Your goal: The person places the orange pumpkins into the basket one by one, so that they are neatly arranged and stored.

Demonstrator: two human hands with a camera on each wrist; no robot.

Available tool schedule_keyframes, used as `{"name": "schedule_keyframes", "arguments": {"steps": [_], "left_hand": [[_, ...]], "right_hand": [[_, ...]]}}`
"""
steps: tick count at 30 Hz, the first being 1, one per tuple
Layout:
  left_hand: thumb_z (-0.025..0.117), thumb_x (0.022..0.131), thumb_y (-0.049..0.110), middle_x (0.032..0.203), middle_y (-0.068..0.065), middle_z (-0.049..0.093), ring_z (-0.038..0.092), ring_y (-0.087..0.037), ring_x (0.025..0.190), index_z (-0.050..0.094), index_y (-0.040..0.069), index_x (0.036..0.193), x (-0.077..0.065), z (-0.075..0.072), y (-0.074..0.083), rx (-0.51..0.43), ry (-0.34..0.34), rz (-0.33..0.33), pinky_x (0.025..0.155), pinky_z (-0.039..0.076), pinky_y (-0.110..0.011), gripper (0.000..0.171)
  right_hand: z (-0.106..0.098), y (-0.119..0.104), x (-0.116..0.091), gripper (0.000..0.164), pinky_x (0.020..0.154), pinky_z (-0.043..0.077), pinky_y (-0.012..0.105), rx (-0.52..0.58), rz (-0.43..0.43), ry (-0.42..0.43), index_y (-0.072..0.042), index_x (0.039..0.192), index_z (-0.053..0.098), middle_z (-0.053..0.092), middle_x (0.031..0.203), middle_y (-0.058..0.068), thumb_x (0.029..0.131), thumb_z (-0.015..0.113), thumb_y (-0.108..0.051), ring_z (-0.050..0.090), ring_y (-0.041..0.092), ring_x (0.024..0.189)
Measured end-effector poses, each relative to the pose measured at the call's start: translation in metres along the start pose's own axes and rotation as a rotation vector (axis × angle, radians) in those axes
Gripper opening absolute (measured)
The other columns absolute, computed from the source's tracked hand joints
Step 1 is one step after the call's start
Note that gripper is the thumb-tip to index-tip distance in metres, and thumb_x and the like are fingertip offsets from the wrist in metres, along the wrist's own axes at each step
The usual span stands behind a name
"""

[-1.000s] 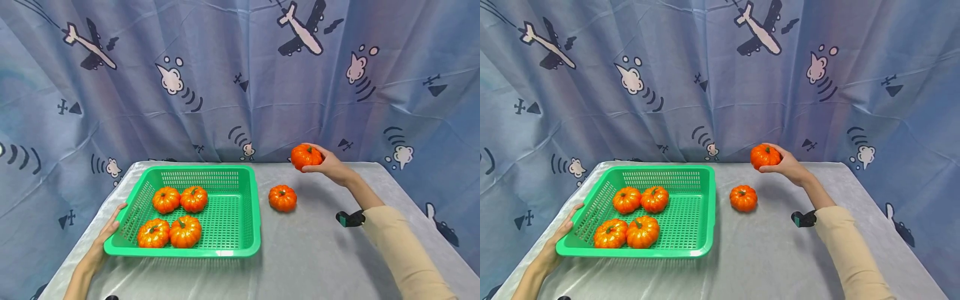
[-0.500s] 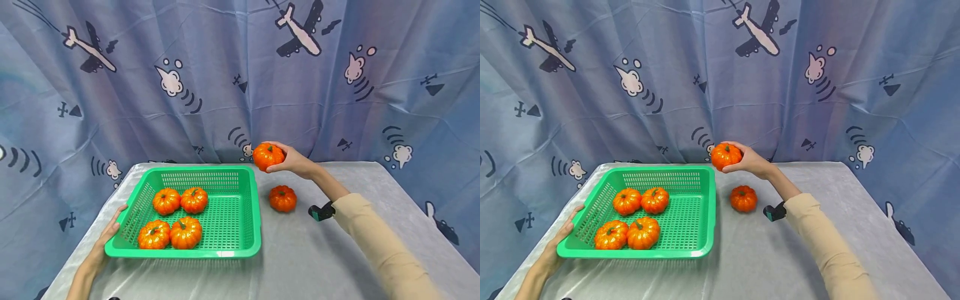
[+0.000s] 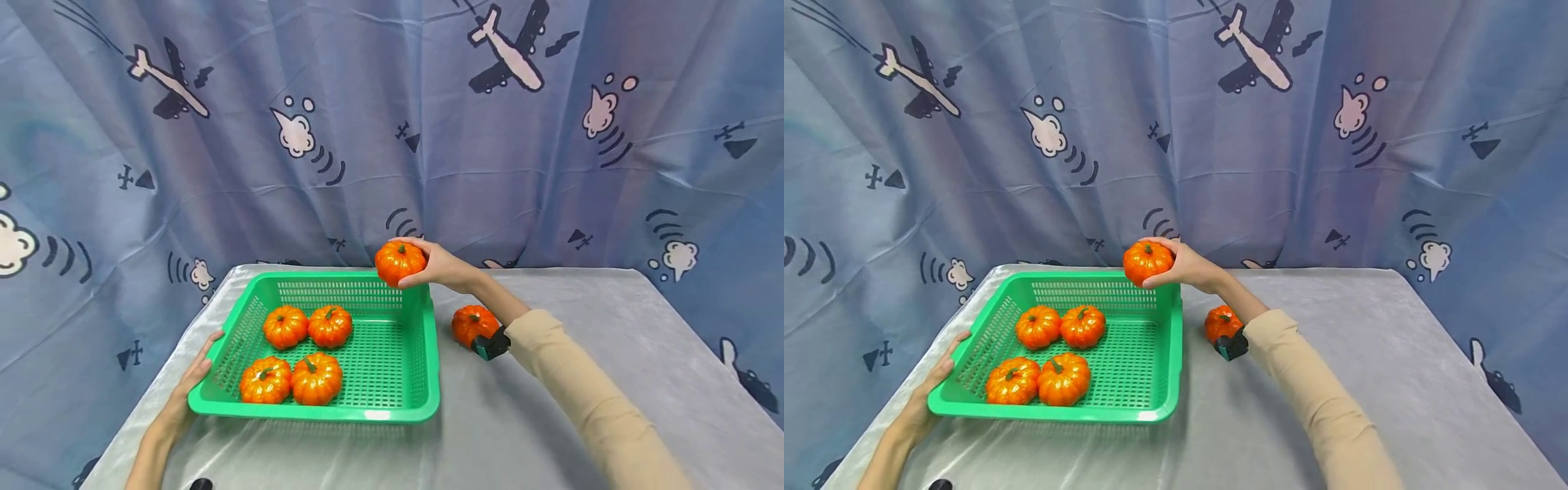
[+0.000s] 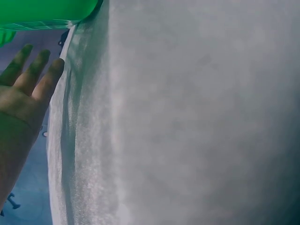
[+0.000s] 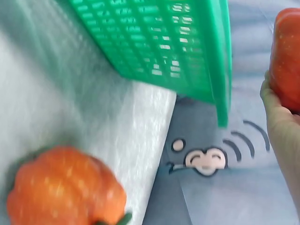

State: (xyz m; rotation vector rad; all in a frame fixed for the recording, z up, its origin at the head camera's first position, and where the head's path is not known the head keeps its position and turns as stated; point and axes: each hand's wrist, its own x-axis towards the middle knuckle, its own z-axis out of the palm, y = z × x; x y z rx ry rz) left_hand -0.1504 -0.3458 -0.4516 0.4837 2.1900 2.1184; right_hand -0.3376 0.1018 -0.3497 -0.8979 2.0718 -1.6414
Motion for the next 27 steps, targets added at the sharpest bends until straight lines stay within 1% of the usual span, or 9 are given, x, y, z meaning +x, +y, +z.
{"name": "schedule_keyframes", "arguments": {"steps": [5,9,12,16,22,27], "left_hand": [[0.020,0.104,0.025,0.135,0.020,0.038,0.055,-0.005,0.103,0.022,0.037,0.149,0.001,0.001,0.000,0.005,0.020,-0.017,0.079,0.049,-0.024,0.046],[0.021,0.104,0.027,0.134,0.019,0.037,0.057,-0.005,0.098,0.022,0.039,0.148,0.000,0.000,0.000,0.005,0.033,-0.035,0.076,0.050,-0.024,0.046],[0.022,0.104,0.028,0.134,0.018,0.037,0.058,-0.006,0.096,0.022,0.039,0.149,0.000,-0.001,0.000,0.010,0.043,-0.046,0.074,0.050,-0.025,0.046],[0.022,0.103,0.030,0.134,0.016,0.035,0.055,-0.006,0.100,0.020,0.038,0.149,0.001,0.000,0.001,0.030,0.062,-0.058,0.076,0.049,-0.025,0.047],[0.023,0.103,0.030,0.131,0.017,0.042,0.059,-0.010,0.092,0.025,0.041,0.147,0.002,0.000,0.000,0.004,0.063,-0.057,0.071,0.052,-0.027,0.045],[0.024,0.103,0.030,0.129,0.018,0.045,0.059,-0.009,0.093,0.027,0.042,0.145,0.001,0.000,-0.001,-0.008,0.068,-0.055,0.071,0.052,-0.027,0.044]], "right_hand": [[0.017,0.005,0.013,0.079,0.093,0.048,0.040,0.001,0.030,-0.042,-0.017,0.143,0.041,0.047,0.134,0.010,0.075,0.081,-0.009,0.050,0.029,0.115],[0.030,0.011,0.021,0.078,0.092,0.048,0.040,-0.011,0.045,-0.077,-0.017,0.143,0.042,0.049,0.133,0.009,0.076,0.081,-0.008,0.051,0.029,0.114],[0.039,0.016,0.025,0.077,0.090,0.049,0.039,-0.062,0.053,-0.090,-0.017,0.142,0.045,0.052,0.130,0.009,0.075,0.082,-0.010,0.053,0.028,0.110],[0.049,0.020,0.027,0.075,0.088,0.050,0.037,-0.134,0.077,-0.093,-0.018,0.141,0.047,0.055,0.126,0.008,0.074,0.082,-0.011,0.055,0.026,0.108],[0.058,0.022,0.031,0.075,0.086,0.051,0.035,-0.186,0.095,-0.109,-0.017,0.140,0.047,0.055,0.126,0.006,0.074,0.083,-0.011,0.056,0.023,0.106],[0.062,0.021,0.032,0.075,0.084,0.051,0.034,-0.245,0.118,-0.115,-0.017,0.139,0.049,0.056,0.124,0.005,0.073,0.084,-0.015,0.057,0.022,0.103]]}}
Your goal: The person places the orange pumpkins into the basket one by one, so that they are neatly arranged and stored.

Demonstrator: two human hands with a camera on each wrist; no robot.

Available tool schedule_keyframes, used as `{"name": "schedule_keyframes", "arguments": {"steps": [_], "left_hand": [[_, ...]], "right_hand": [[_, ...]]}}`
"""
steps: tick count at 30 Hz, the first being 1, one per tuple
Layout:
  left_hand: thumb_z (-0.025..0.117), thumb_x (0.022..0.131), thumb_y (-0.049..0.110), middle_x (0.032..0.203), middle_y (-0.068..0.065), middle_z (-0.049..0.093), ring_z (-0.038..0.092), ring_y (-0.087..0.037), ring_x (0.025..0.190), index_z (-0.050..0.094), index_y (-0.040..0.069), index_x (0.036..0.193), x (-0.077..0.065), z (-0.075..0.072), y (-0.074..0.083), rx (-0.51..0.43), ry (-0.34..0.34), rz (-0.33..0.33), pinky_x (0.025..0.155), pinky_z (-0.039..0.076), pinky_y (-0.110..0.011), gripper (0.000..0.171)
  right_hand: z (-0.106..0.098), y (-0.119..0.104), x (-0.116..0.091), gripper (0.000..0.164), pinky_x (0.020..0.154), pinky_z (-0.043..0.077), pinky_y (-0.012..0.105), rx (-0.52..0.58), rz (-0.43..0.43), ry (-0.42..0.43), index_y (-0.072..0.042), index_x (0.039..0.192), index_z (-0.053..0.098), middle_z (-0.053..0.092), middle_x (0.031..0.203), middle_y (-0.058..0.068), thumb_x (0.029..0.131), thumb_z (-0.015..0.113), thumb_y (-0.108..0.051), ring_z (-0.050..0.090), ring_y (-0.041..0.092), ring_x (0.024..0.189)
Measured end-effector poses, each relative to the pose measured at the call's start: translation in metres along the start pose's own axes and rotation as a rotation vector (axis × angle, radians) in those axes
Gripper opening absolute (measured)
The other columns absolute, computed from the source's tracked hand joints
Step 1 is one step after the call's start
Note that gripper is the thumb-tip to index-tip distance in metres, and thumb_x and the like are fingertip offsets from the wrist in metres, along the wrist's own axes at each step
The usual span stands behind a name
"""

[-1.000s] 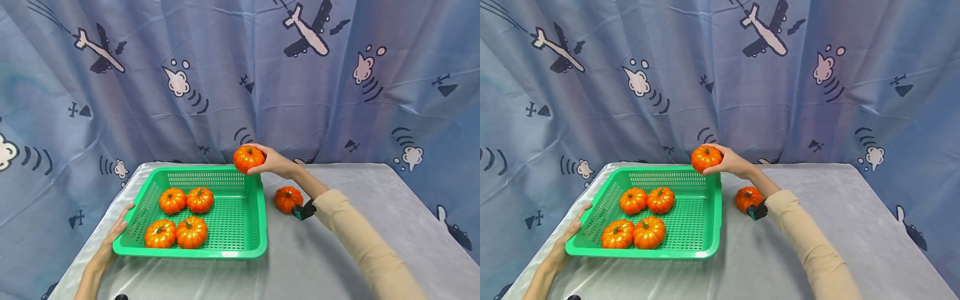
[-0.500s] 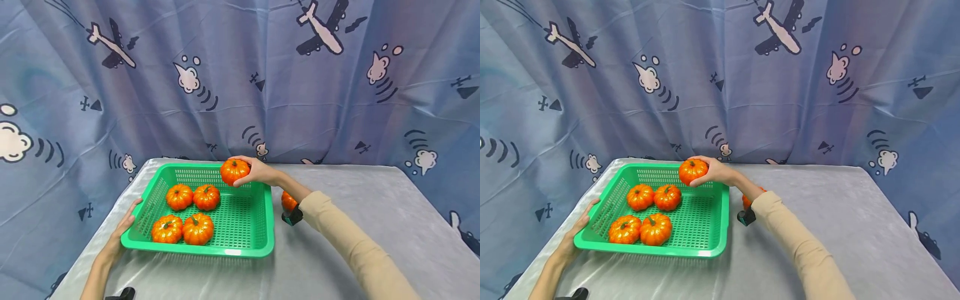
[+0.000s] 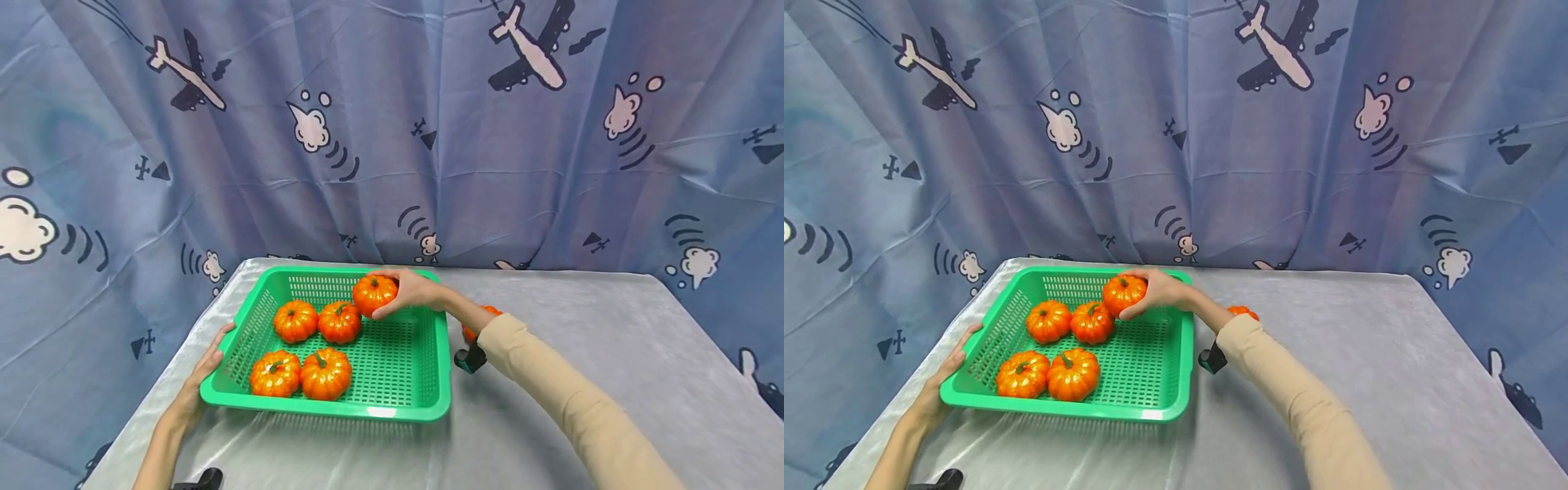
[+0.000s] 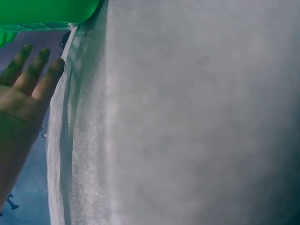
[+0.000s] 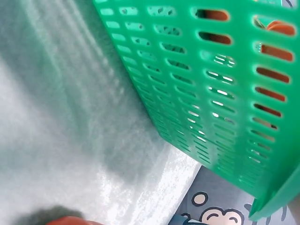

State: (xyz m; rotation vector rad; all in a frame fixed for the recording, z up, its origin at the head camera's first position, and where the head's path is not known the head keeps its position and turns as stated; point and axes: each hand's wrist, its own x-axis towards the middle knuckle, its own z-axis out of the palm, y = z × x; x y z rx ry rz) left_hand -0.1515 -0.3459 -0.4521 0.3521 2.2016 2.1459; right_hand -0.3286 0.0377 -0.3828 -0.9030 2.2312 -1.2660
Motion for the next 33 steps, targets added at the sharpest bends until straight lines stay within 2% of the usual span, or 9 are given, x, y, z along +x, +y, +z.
{"name": "schedule_keyframes", "arguments": {"steps": [10,19,25,33], "left_hand": [[0.023,0.103,0.032,0.133,0.017,0.037,0.055,-0.008,0.099,0.022,0.039,0.148,-0.001,0.002,-0.001,0.047,0.013,-0.018,0.075,0.049,-0.026,0.046],[0.023,0.103,0.032,0.134,0.016,0.037,0.053,-0.008,0.103,0.022,0.037,0.149,0.000,0.002,0.000,0.044,0.023,-0.010,0.078,0.048,-0.026,0.046],[0.022,0.102,0.033,0.133,0.016,0.037,0.053,-0.008,0.103,0.021,0.038,0.149,-0.001,0.002,0.000,0.054,0.026,-0.024,0.078,0.048,-0.027,0.047],[0.022,0.103,0.032,0.133,0.018,0.038,0.053,-0.007,0.104,0.021,0.038,0.149,-0.001,0.003,0.000,0.049,0.020,-0.017,0.079,0.048,-0.026,0.046]], "right_hand": [[0.012,0.001,0.002,0.072,0.079,0.052,0.030,-0.198,0.098,-0.063,-0.007,0.133,0.046,0.056,0.116,0.012,0.074,0.083,-0.023,0.058,0.020,0.097],[0.017,0.000,0.004,0.072,0.078,0.051,0.030,-0.307,0.168,-0.059,-0.009,0.126,0.046,0.057,0.109,0.009,0.069,0.086,-0.027,0.058,0.020,0.093],[0.021,0.000,0.005,0.072,0.077,0.049,0.028,-0.454,0.166,-0.087,-0.011,0.122,0.047,0.059,0.103,0.007,0.067,0.088,-0.032,0.057,0.018,0.089],[0.028,0.003,0.006,0.076,0.081,0.049,0.030,-0.486,0.182,-0.120,-0.010,0.126,0.044,0.058,0.107,0.006,0.068,0.088,-0.030,0.057,0.020,0.095]]}}
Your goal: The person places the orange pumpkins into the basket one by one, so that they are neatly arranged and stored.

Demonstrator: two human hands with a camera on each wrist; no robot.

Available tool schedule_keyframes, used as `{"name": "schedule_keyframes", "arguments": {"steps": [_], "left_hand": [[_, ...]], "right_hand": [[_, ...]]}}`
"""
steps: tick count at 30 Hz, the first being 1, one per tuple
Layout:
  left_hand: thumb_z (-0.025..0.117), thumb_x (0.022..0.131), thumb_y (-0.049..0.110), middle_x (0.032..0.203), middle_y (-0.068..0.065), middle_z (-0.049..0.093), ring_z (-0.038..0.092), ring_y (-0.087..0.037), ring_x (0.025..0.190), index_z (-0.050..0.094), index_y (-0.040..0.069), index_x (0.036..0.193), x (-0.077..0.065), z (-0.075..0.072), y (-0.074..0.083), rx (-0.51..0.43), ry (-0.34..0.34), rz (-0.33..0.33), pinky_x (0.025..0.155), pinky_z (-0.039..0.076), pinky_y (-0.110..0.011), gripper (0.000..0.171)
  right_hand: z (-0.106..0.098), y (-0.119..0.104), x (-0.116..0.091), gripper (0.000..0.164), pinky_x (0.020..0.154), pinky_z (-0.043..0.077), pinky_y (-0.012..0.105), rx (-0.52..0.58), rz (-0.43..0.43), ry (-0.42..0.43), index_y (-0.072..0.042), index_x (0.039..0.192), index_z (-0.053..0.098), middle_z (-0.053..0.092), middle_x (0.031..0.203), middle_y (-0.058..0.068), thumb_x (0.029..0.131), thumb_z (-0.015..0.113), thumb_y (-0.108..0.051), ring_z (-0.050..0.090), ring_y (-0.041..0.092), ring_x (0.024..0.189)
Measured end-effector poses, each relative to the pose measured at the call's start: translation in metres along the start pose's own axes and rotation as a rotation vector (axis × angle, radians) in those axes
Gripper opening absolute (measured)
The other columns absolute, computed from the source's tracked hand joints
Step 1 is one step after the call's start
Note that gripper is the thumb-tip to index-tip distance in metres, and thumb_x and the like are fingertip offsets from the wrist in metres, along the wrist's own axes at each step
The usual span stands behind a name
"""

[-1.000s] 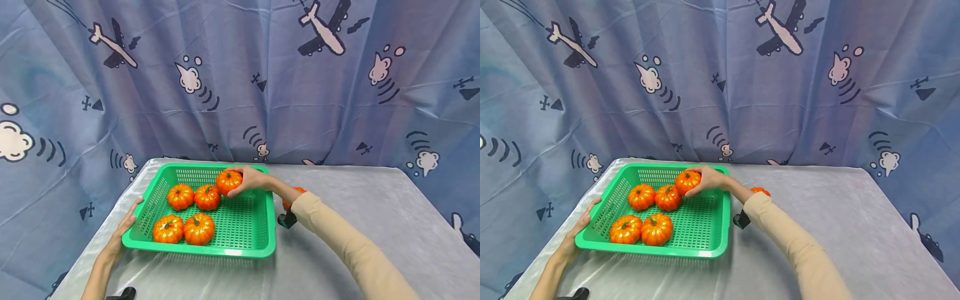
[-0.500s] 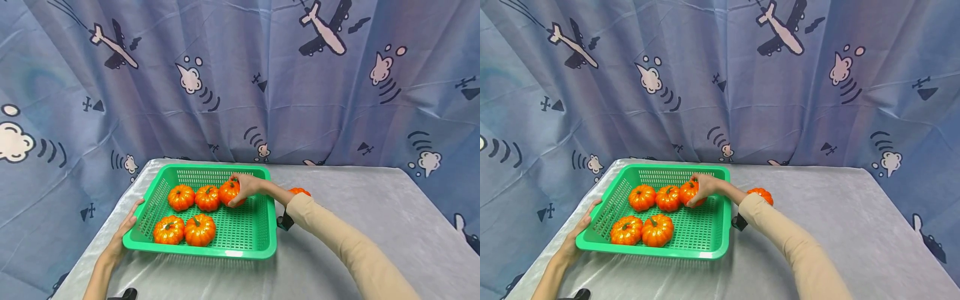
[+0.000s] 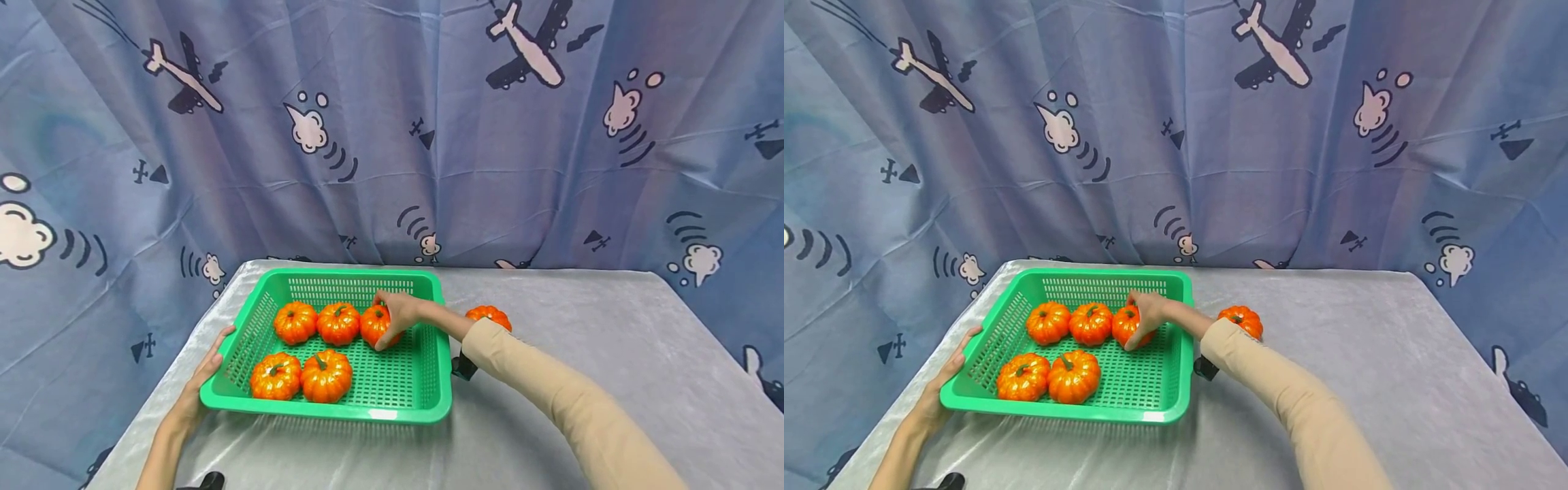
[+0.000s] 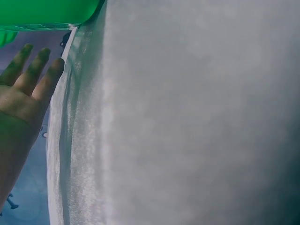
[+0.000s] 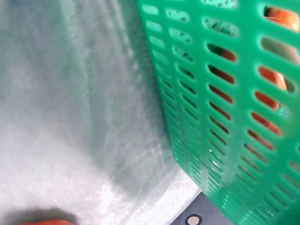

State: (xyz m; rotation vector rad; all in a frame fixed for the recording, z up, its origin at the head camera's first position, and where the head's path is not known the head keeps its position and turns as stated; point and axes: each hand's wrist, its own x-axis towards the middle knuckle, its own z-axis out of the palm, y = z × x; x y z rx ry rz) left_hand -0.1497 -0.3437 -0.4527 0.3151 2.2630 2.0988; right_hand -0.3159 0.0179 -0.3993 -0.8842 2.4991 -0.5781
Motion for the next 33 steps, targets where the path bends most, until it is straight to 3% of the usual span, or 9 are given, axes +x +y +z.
{"name": "schedule_keyframes", "arguments": {"steps": [8,16,24,33], "left_hand": [[0.021,0.103,0.031,0.134,0.020,0.038,0.053,-0.006,0.104,0.021,0.038,0.148,0.000,0.000,0.002,-0.005,-0.008,0.011,0.079,0.048,-0.025,0.046],[0.022,0.103,0.032,0.136,0.021,0.033,0.049,-0.003,0.109,0.019,0.036,0.150,0.000,0.002,0.000,0.000,-0.002,0.009,0.084,0.044,-0.023,0.048],[0.022,0.103,0.028,0.133,0.022,0.042,0.054,-0.006,0.105,0.024,0.037,0.148,0.000,0.002,-0.002,-0.025,-0.003,0.027,0.080,0.047,-0.025,0.046],[0.021,0.103,0.029,0.131,0.021,0.043,0.056,-0.007,0.102,0.024,0.039,0.147,0.000,0.002,0.000,-0.033,-0.036,0.035,0.078,0.049,-0.026,0.045]], "right_hand": [[0.001,-0.005,-0.003,0.080,0.076,0.048,0.029,-0.046,0.041,0.007,-0.014,0.126,0.043,0.059,0.102,0.004,0.064,0.090,-0.035,0.055,0.018,0.088],[0.002,-0.008,-0.006,0.092,0.095,0.045,0.041,-0.149,0.058,0.041,-0.012,0.137,0.044,0.055,0.127,0.011,0.063,0.088,-0.045,0.050,0.030,0.117],[0.003,-0.010,-0.013,0.097,0.101,0.040,0.047,-0.167,0.029,0.091,-0.009,0.140,0.043,0.051,0.136,0.015,0.062,0.089,-0.043,0.043,0.037,0.126],[-0.020,-0.012,-0.032,0.092,0.092,0.047,0.040,-0.196,-0.059,0.145,-0.003,0.138,0.045,0.058,0.125,0.019,0.067,0.086,-0.045,0.056,0.032,0.113]]}}
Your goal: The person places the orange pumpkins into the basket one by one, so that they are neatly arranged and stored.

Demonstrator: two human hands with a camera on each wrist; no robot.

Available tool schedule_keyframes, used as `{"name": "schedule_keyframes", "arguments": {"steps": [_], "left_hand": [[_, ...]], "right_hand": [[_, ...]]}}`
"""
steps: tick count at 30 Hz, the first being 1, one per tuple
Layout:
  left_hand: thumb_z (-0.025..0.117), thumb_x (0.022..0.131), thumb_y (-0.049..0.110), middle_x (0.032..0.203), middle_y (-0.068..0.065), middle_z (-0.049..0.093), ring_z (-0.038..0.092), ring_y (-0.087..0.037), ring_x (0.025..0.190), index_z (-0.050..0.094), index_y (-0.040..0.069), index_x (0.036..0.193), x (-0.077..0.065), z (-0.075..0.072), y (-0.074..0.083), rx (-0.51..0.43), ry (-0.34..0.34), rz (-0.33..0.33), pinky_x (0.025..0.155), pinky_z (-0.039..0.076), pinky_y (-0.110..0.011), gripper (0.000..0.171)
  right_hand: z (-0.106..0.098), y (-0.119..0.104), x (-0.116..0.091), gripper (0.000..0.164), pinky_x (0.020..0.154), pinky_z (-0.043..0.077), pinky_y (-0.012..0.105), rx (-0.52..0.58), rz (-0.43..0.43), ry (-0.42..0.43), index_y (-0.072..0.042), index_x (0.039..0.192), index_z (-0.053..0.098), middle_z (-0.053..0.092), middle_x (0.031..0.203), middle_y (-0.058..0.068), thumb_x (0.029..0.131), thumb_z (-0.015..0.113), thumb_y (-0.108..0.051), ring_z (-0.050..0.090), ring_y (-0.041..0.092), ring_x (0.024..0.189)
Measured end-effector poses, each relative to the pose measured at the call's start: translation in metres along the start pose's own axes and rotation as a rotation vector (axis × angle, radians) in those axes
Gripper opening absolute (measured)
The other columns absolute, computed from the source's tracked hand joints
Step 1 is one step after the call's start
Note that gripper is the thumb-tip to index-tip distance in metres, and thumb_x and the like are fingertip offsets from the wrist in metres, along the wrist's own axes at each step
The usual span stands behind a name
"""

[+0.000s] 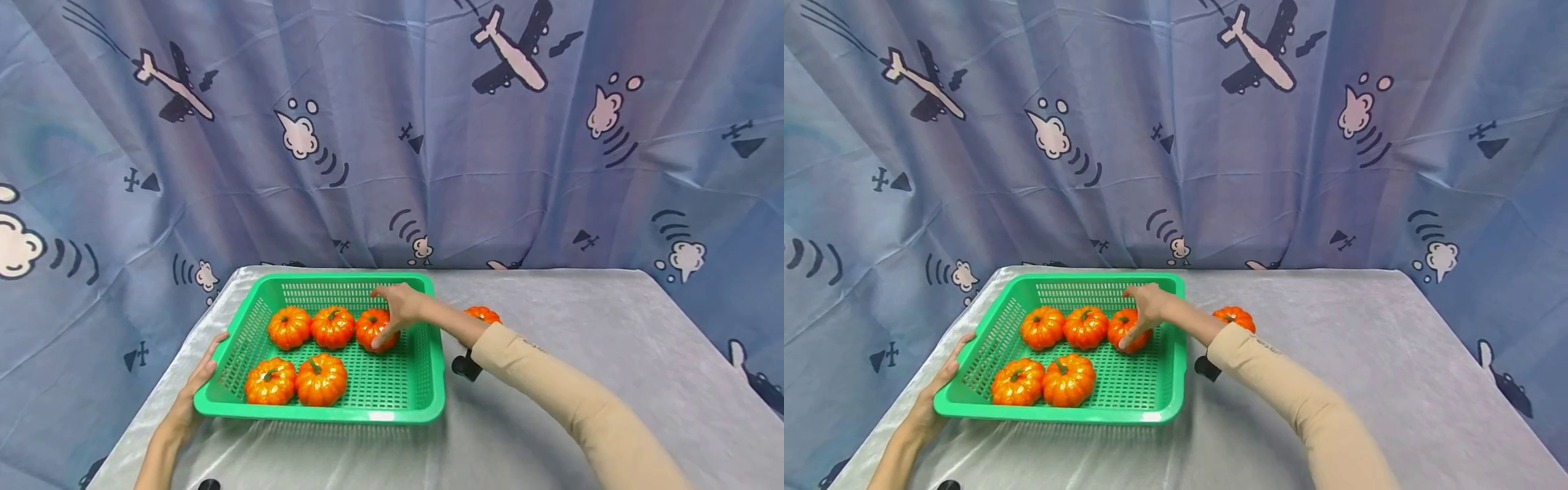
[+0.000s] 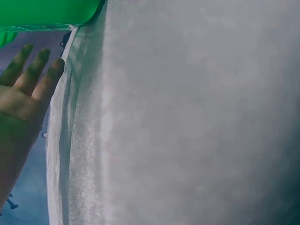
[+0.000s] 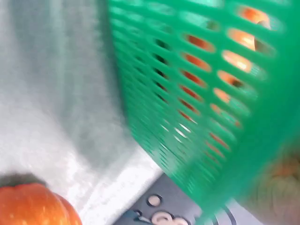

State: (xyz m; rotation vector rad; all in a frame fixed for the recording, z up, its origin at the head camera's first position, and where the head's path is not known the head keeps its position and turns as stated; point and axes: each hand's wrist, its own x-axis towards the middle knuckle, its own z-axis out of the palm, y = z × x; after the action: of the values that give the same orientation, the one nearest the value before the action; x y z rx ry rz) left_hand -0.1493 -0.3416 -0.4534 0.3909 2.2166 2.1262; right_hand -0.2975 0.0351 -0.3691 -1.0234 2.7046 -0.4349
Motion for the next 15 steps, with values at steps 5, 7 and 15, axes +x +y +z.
{"name": "schedule_keyframes", "arguments": {"steps": [5,7,15], "left_hand": [[0.019,0.104,0.027,0.133,0.021,0.041,0.055,-0.006,0.103,0.021,0.039,0.148,0.002,0.000,0.001,-0.001,-0.024,0.004,0.079,0.048,-0.026,0.046],[0.019,0.104,0.027,0.132,0.021,0.042,0.056,-0.006,0.101,0.022,0.040,0.148,0.002,0.000,0.001,-0.010,-0.029,0.007,0.077,0.049,-0.026,0.046],[0.018,0.104,0.025,0.133,0.022,0.042,0.054,-0.004,0.105,0.021,0.038,0.148,-0.001,-0.001,0.001,-0.009,-0.042,0.031,0.081,0.047,-0.023,0.046]], "right_hand": [[-0.027,0.022,-0.027,0.077,0.092,0.049,0.037,0.226,-0.098,0.087,-0.001,0.135,0.049,0.057,0.127,0.021,0.074,0.084,-0.033,0.058,0.033,0.112],[-0.034,0.038,-0.040,0.071,0.097,0.046,0.039,0.388,-0.162,0.104,0.000,0.134,0.050,0.055,0.130,0.021,0.076,0.083,-0.024,0.055,0.035,0.118],[-0.035,0.106,-0.104,0.064,0.104,0.037,0.032,0.780,-0.179,0.153,0.002,0.136,0.047,0.046,0.140,0.022,0.081,0.077,-0.009,0.042,0.032,0.131]]}}
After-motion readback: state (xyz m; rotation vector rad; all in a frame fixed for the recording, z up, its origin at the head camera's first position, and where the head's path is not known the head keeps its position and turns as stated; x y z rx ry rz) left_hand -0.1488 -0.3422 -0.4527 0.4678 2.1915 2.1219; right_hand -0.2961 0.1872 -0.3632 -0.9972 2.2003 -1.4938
